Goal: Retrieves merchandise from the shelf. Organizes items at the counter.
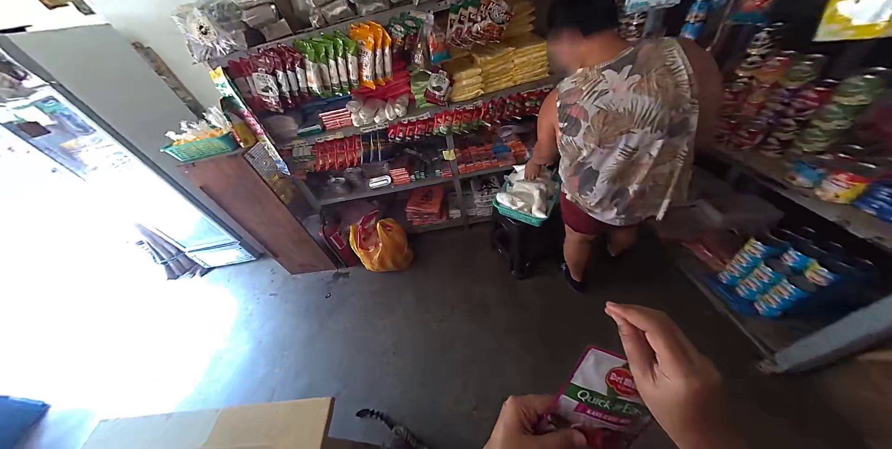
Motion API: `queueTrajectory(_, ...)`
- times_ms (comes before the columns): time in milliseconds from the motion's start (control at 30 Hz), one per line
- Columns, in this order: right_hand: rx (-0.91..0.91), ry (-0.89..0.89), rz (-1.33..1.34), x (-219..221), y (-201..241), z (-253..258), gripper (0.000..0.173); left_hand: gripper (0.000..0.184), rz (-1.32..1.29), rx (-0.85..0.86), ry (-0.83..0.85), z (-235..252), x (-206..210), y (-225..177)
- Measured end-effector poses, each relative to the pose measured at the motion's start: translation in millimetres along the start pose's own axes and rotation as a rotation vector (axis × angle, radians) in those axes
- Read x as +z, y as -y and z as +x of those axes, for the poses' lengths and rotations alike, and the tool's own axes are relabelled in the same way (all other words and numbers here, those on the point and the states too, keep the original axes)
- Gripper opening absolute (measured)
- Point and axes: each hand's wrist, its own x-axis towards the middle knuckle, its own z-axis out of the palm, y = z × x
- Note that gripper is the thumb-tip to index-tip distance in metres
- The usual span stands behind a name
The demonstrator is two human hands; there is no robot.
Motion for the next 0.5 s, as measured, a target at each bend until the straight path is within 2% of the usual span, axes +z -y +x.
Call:
queueTrajectory(133, 0.018, 0.003, 0.131, 59, -45, 70, 0.02, 0.037, -0.329, 0.096, -0.091, 60, -28, 11)
queueTrajectory(200, 0.01, 0.012, 0.198, 93, -59, 101, 0.02, 0.036, -0.432, 0.164, -0.16, 86, -42, 16)
queueTrajectory(367, -0.062, 0.04, 0.285, 183, -92, 153, 0.018, 0.025, -0.371, 0.224, -0.353, 153, -94, 22)
queueTrajectory(500, -0.068, 0.041, 0.276, 244, -125, 199, 0.017, 0.033, -0.321, 0.249, -0.348, 217, -154, 16)
